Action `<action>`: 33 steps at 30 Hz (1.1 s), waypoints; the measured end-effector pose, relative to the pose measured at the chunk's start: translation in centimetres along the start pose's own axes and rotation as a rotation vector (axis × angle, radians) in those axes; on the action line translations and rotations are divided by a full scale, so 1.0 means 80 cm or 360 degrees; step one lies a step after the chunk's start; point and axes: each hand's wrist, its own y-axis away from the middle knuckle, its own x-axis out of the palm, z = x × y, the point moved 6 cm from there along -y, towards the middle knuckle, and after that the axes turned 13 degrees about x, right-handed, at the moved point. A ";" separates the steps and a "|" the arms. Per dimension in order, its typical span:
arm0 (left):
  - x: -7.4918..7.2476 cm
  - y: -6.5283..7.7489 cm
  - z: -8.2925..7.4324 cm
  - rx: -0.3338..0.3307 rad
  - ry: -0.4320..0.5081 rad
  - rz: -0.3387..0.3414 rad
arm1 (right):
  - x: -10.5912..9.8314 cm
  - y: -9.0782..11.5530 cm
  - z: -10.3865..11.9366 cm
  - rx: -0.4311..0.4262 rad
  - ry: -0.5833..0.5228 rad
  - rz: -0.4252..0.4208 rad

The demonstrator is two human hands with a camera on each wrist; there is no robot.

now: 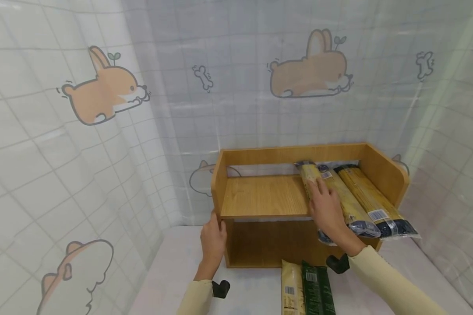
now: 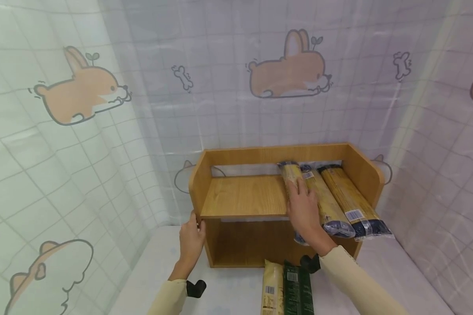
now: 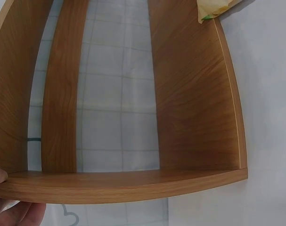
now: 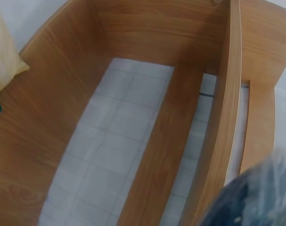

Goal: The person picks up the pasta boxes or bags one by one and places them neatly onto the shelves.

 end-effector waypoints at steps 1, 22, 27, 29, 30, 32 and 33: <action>0.000 0.000 0.000 0.0003 0.0007 0.0005 | 0.000 0.000 0.000 0.0002 0.0004 0.0007; 0.001 -0.001 0.000 -0.0045 0.0026 0.0041 | 0.018 -0.004 -0.003 0.0160 0.0202 0.0492; 0.001 0.000 0.000 -0.0036 0.0010 0.0046 | 0.020 -0.003 -0.004 0.0155 0.0238 0.0543; 0.002 0.000 0.000 -0.0033 0.0009 0.0047 | 0.020 -0.004 -0.003 0.0157 0.0229 0.0561; 0.002 0.000 0.001 -0.0034 0.0011 0.0044 | 0.020 -0.004 -0.003 0.0155 0.0226 0.0568; 0.003 -0.001 0.002 -0.0036 0.0017 0.0038 | 0.020 -0.005 -0.003 0.0151 0.0216 0.0577; 0.003 -0.001 0.002 -0.0036 0.0023 0.0034 | 0.020 -0.006 -0.003 0.0148 0.0214 0.0577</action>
